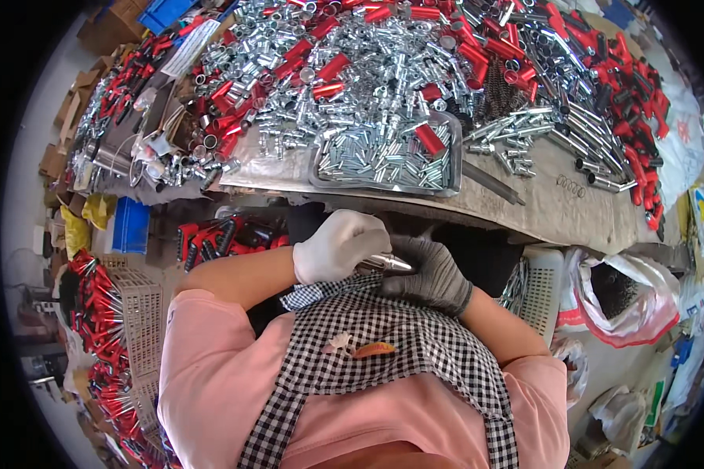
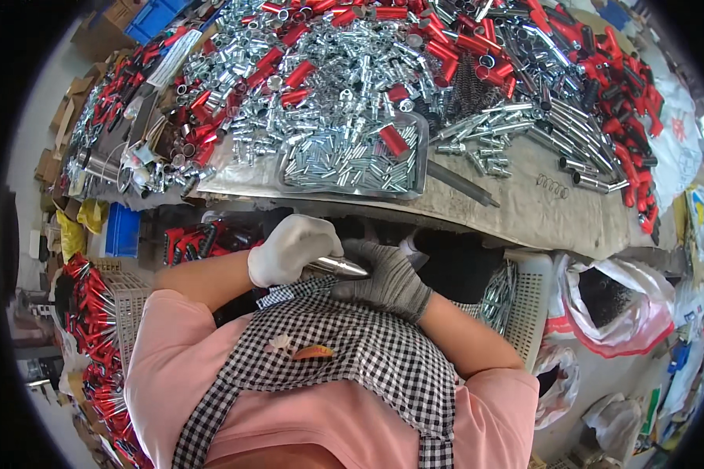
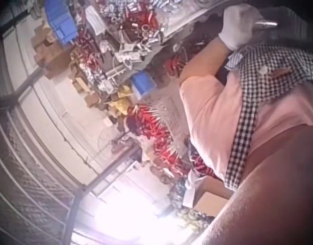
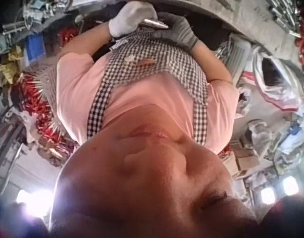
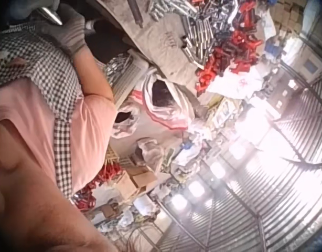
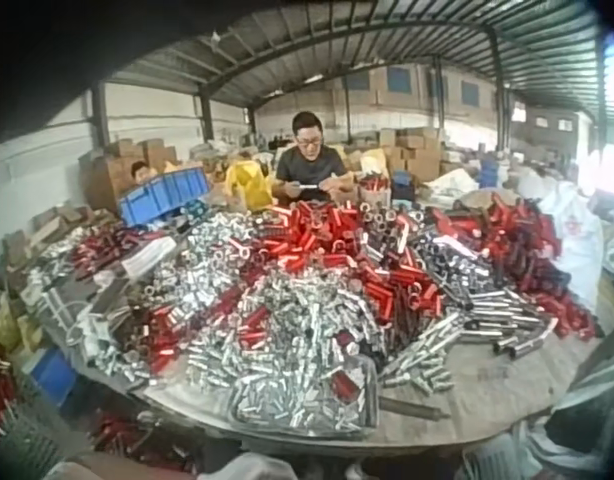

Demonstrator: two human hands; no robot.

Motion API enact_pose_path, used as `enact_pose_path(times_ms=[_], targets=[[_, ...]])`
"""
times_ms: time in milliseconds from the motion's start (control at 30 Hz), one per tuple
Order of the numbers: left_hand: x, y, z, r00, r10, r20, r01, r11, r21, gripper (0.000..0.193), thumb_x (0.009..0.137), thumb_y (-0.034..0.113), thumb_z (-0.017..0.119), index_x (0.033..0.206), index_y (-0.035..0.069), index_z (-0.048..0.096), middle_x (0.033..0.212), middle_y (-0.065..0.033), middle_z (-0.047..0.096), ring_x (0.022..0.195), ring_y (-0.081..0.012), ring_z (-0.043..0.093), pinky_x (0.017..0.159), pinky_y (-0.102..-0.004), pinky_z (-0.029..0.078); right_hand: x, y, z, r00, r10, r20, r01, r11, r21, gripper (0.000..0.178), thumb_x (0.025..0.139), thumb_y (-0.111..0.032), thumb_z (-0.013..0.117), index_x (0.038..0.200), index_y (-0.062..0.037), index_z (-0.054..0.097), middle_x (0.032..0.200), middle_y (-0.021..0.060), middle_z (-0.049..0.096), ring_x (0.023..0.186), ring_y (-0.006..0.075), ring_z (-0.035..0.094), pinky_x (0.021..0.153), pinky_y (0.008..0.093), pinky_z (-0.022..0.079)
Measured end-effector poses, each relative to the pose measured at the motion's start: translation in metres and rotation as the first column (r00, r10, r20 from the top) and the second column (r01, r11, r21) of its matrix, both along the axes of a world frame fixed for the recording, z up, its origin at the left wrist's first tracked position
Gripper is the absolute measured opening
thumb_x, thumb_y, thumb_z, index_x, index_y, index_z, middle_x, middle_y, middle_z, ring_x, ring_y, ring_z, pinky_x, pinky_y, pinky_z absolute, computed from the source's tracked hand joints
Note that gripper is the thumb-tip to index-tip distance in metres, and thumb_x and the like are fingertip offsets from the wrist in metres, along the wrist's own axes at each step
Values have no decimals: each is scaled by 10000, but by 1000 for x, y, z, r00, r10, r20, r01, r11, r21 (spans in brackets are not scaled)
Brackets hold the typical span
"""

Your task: Assembling metal tubes and red connectors using a manual hand-operated press tool.

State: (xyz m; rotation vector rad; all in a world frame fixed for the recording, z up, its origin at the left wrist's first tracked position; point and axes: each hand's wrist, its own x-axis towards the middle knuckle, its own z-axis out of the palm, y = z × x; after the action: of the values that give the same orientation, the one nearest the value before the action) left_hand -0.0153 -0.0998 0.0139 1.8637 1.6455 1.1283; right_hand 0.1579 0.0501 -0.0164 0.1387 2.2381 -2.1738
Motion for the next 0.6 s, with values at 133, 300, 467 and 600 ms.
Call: enact_pose_path(times_ms=[133,300,467,600], targets=[[-6,17,25,996,10,90,25,925,-380,143,837,111,553,825,-1,640,840,-141,656,743,-264,658,668,-400,511,2,11,10,970,2,242,36,988,-152,605,773,-296,853,1225,38,631,988,66,686,884,110,612,821,283,509],[-38,74,25,960,231,-155,-265,929,-256,230,859,233,633,932,18,672,830,-192,676,767,-353,670,710,-409,526,18,30,-4,973,-170,154,174,985,-14,533,828,-360,798,1152,43,666,909,34,665,834,98,586,742,262,491],[-46,103,8,772,231,-593,-526,756,-391,284,784,28,544,1060,-26,585,875,-273,668,870,-438,665,790,-514,514,40,44,-15,948,-282,148,285,959,1,434,852,-320,769,1096,29,687,882,82,689,849,117,612,789,297,506],[-49,109,6,752,212,-624,-550,723,-417,297,777,39,557,1068,-8,591,872,-257,674,836,-429,669,774,-507,523,44,51,-5,937,-313,153,319,948,-14,446,854,-311,770,1117,36,678,915,71,693,869,106,607,802,292,508]])
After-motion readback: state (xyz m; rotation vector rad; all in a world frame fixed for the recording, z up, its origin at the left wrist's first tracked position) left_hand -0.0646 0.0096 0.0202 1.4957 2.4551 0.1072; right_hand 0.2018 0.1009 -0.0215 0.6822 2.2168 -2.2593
